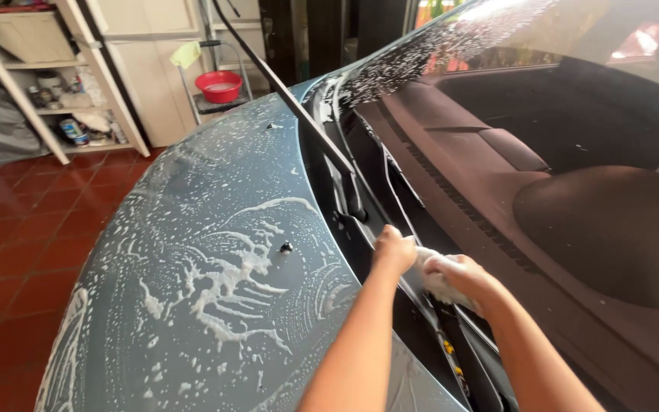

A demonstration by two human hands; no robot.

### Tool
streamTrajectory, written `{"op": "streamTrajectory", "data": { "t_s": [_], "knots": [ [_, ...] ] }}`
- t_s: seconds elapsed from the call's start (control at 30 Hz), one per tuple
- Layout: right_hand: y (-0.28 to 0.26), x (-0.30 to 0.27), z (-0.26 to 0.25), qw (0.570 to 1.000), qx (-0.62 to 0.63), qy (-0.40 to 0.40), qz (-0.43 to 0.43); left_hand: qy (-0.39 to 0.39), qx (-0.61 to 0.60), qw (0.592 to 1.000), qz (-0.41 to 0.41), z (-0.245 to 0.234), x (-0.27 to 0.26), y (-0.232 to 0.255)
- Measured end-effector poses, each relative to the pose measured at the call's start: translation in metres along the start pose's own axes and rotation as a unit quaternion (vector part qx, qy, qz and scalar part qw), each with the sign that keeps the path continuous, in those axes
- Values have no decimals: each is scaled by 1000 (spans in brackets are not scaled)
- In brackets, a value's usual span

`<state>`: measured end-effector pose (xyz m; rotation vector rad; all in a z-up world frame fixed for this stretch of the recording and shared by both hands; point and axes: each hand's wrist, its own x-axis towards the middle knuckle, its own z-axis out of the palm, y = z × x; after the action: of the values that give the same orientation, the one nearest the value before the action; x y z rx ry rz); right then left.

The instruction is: The person is scrubbing the car with a sponge and soapy water.

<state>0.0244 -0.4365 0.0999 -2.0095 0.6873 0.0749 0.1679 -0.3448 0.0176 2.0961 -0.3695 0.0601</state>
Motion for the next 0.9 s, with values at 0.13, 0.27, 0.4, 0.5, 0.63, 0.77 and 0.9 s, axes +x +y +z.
{"op": "streamTrajectory", "data": {
  "t_s": [0.13, 0.27, 0.4, 0.5, 0.63, 0.77, 0.9],
  "knots": [
    [7, 9, -1, 981, 180, -75, -6, -98, -396, 888, -211, 27, 13, -1],
    [24, 11, -2, 959, 270, -81, -8, -32, -448, 875, -180, 77, 27, -33],
    [38, 24, 1, 959, 266, -82, -51, -65, -519, 828, -203, 8, -21, 27],
    [43, 25, 4, 960, 263, -72, -60, -43, -584, 794, -165, 8, -29, 25],
    [30, 16, 7, 963, 248, -66, -80, -3, -637, 765, -100, -12, -36, 40],
    [22, 17, 8, 972, 209, -63, -85, 1, -634, 769, -83, -14, -39, 33],
    [29, 22, 2, 968, 188, -90, -142, 20, -566, 822, -54, -63, -54, 54]
  ]
}}
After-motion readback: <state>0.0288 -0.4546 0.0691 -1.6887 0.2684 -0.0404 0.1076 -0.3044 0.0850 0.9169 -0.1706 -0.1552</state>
